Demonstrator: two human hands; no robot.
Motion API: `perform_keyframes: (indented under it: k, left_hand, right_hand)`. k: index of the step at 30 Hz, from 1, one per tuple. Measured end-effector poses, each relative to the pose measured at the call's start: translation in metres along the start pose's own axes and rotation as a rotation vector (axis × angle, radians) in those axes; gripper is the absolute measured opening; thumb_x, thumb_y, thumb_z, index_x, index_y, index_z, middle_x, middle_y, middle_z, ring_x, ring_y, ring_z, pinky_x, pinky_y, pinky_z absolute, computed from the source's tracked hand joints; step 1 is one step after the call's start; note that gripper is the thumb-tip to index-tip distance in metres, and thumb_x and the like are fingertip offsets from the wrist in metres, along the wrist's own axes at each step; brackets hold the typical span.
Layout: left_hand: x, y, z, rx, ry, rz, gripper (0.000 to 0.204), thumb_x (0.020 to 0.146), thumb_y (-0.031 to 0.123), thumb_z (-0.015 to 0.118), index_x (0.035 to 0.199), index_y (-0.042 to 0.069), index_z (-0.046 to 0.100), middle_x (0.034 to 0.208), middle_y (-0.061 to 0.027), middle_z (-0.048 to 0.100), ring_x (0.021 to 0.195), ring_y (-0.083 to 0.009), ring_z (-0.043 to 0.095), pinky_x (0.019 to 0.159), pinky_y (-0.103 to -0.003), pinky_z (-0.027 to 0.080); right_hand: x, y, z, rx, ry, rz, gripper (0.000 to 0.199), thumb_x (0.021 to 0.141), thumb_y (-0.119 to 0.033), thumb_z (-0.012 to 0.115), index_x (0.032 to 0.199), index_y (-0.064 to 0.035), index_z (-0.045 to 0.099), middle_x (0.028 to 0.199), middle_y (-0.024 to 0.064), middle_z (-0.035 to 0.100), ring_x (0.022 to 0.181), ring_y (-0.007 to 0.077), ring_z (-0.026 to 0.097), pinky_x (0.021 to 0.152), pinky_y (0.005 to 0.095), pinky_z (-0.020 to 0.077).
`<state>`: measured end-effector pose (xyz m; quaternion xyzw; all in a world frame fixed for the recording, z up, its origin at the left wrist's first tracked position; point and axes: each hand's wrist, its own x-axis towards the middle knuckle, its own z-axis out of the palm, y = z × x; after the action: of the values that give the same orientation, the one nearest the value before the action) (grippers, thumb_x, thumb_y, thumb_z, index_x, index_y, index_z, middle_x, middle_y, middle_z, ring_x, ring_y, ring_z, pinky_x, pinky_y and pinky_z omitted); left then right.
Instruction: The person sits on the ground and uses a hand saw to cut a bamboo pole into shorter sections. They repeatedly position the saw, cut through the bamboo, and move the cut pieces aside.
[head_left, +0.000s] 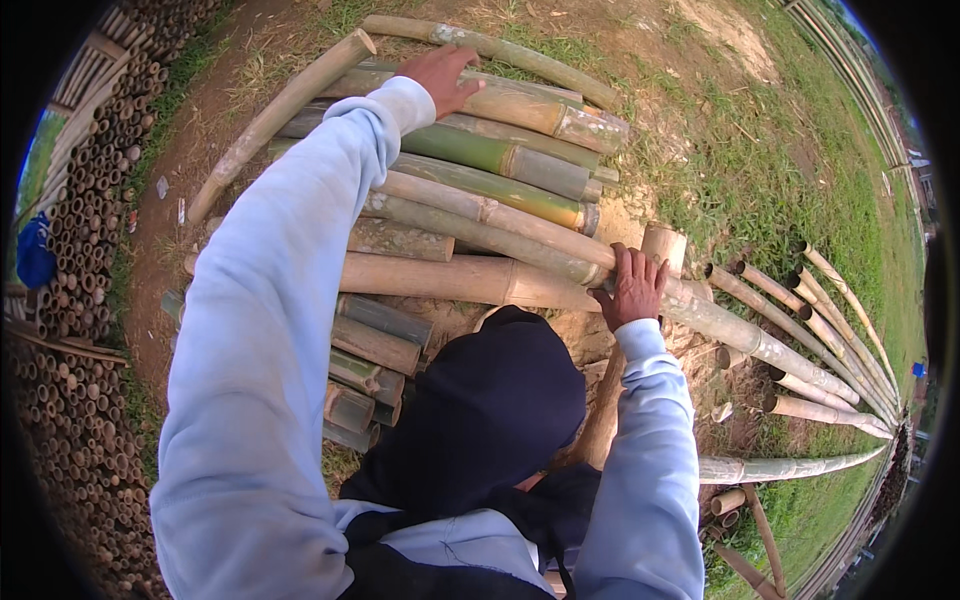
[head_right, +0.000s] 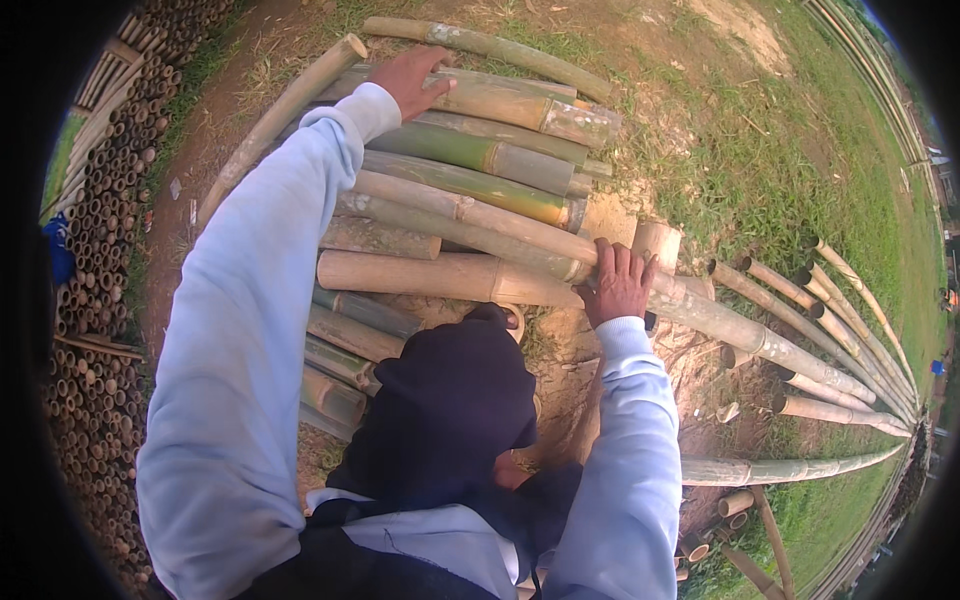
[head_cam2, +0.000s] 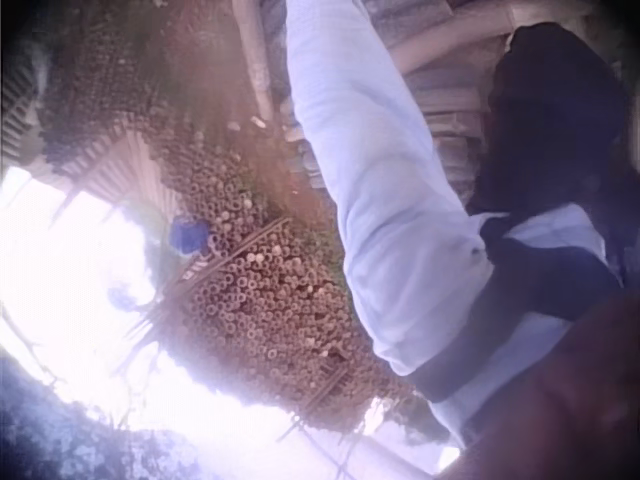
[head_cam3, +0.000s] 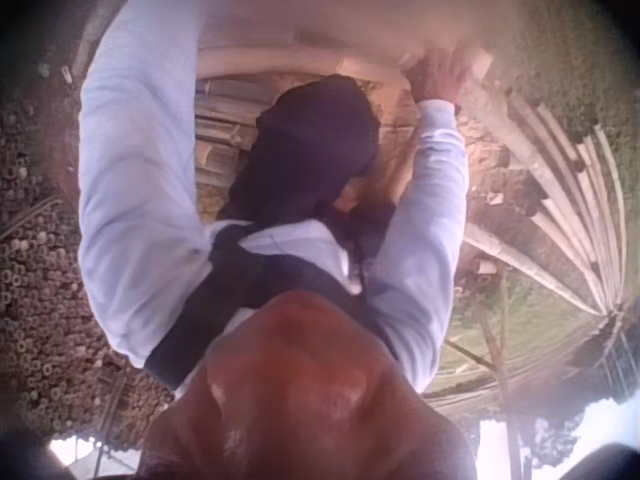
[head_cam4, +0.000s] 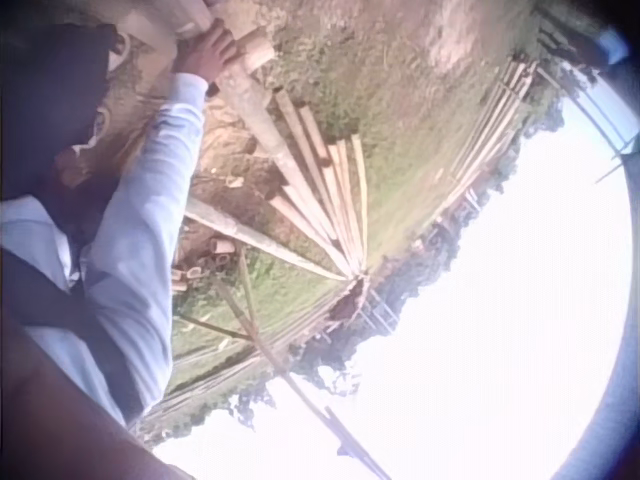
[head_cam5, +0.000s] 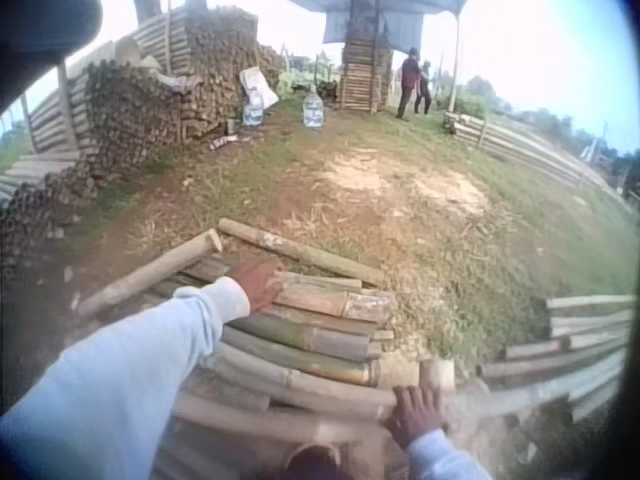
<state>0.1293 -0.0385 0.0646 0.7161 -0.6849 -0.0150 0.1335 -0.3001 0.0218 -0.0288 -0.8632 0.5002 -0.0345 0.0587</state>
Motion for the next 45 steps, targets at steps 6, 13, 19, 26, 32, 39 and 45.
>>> perform_keyframes:
  k: [6,13,19,26,32,39,45]
  left_hand:
    - [-0.039,0.194,0.084,-0.081,-0.644,0.437,0.095,0.064,0.067,0.083,0.125,-0.001,0.058,0.124,-0.0203,0.066,0.117,-0.0385,0.064,0.099,-0.049,0.051]
    - [-0.041,0.218,0.108,-0.106,-0.781,0.406,0.077,0.054,0.056,0.091,0.100,-0.002,0.072,0.099,-0.0197,0.075,0.098,-0.0364,0.072,0.086,-0.044,0.056]
    - [-0.038,0.218,0.118,-0.122,-0.828,0.387,0.065,0.057,0.046,0.093,0.097,-0.002,0.074,0.101,-0.0205,0.075,0.099,-0.0368,0.072,0.088,-0.044,0.056]
    - [-0.036,0.216,0.112,-0.117,-0.841,0.381,0.064,0.060,0.042,0.090,0.104,-0.001,0.073,0.107,-0.0199,0.073,0.105,-0.0362,0.070,0.091,-0.045,0.055]
    - [-0.039,0.210,0.115,-0.140,-0.827,0.415,0.060,0.059,0.040,0.090,0.101,0.000,0.073,0.105,-0.0194,0.074,0.103,-0.0354,0.071,0.089,-0.045,0.056]
    - [-0.056,0.161,0.074,-0.083,-0.765,0.386,0.056,0.059,0.041,0.089,0.091,-0.002,0.071,0.096,-0.0207,0.074,0.094,-0.0380,0.072,0.081,-0.046,0.057]
    - [-0.059,0.131,0.073,-0.069,-0.887,0.271,0.071,0.057,0.041,0.090,0.109,-0.001,0.069,0.108,-0.0253,0.071,0.106,-0.0410,0.067,0.092,-0.047,0.053]
  right_hand:
    - [0.001,-0.008,0.002,-0.037,0.037,0.025,0.089,0.073,-0.034,0.088,0.147,-0.0175,0.041,0.138,0.0062,0.050,0.140,0.0290,0.041,0.125,0.0605,0.0143]
    - [0.001,-0.002,0.006,0.050,-0.001,0.034,0.094,0.071,-0.033,0.089,0.149,-0.0130,0.040,0.148,0.0083,0.046,0.146,0.0288,0.035,0.126,0.0556,0.0137]
    - [-0.003,0.001,0.000,-0.089,-0.003,0.085,0.091,0.069,-0.026,0.090,0.146,-0.0197,0.043,0.149,0.0131,0.044,0.146,0.0323,0.036,0.126,0.0570,0.0138]
    - [-0.002,0.023,0.014,-0.092,0.161,0.023,0.074,0.073,-0.014,0.079,0.139,-0.0189,0.046,0.136,0.0105,0.050,0.136,0.0319,0.046,0.125,0.0586,0.0175]
    - [0.003,0.025,0.005,-0.113,0.103,-0.038,0.073,0.066,-0.008,0.081,0.131,-0.0171,0.050,0.113,0.0102,0.054,0.119,0.0331,0.054,0.123,0.0542,0.0263]
    - [0.020,-0.023,0.002,-0.021,0.133,-0.161,0.080,0.059,-0.010,0.083,0.133,-0.0134,0.051,0.103,0.0116,0.054,0.105,0.0361,0.055,0.123,0.0534,0.0275]
    - [0.029,-0.053,0.018,-0.045,0.144,-0.169,0.072,0.066,-0.011,0.080,0.132,-0.0167,0.051,0.103,0.0118,0.054,0.108,0.0344,0.056,0.123,0.0543,0.0269]
